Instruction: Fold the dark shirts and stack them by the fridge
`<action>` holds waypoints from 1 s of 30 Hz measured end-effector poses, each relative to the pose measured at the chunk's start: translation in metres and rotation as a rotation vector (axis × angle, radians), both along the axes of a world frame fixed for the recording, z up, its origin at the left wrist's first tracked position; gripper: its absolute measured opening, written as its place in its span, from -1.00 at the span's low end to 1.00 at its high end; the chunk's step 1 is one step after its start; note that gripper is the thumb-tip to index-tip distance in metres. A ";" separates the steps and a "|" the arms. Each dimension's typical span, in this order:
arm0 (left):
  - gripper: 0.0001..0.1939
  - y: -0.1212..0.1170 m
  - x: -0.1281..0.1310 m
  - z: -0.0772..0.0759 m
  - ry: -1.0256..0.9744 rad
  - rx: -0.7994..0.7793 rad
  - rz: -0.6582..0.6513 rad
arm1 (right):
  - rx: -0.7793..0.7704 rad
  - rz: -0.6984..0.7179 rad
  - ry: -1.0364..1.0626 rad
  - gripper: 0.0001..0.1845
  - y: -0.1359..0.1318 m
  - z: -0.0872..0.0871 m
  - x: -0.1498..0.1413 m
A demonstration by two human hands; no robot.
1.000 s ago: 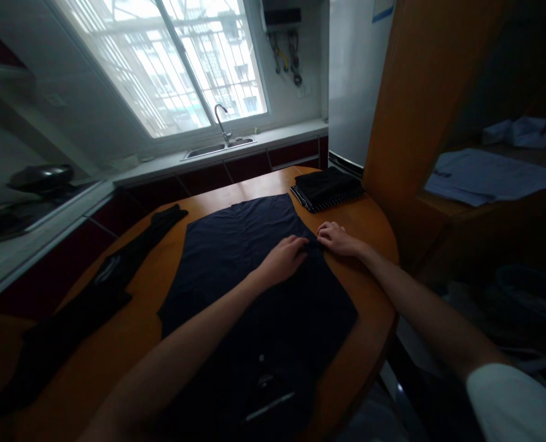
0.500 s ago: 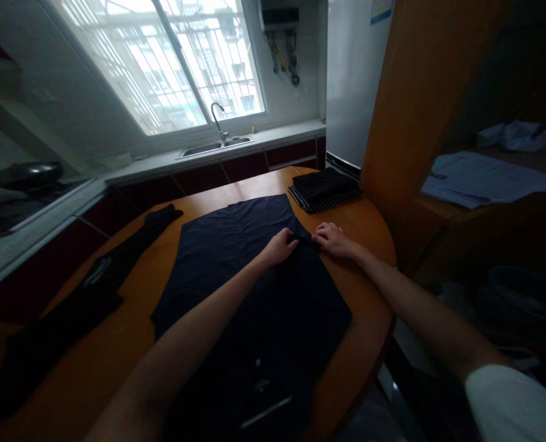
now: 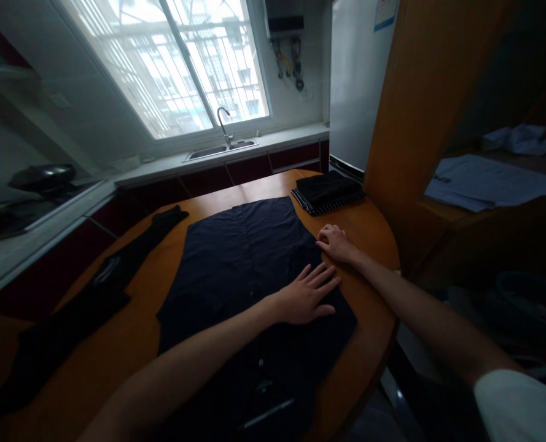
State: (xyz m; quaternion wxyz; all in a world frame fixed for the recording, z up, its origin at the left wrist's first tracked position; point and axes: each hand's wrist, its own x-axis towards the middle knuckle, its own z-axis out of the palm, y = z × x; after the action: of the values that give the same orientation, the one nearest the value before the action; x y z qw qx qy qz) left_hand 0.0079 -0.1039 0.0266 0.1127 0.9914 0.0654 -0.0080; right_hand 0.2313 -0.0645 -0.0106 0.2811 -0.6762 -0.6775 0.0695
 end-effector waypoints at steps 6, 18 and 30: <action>-0.26 -0.016 -0.015 0.016 0.084 -0.159 -0.145 | 0.036 -0.040 0.061 -0.86 0.007 -0.001 0.008; -0.26 -0.015 -0.019 0.017 0.115 -0.358 -0.279 | 0.036 0.082 0.032 -0.83 0.000 -0.001 -0.006; -0.67 -0.001 -0.018 0.015 -0.368 -0.257 0.144 | -0.010 0.070 0.094 -0.72 0.005 -0.003 0.011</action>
State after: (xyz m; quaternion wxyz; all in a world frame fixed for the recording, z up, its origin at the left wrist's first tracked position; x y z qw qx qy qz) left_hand -0.0098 -0.1046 0.0418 0.2482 0.9465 0.1126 0.1726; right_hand 0.2418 -0.0595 -0.0133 0.3065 -0.6495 -0.6863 0.1145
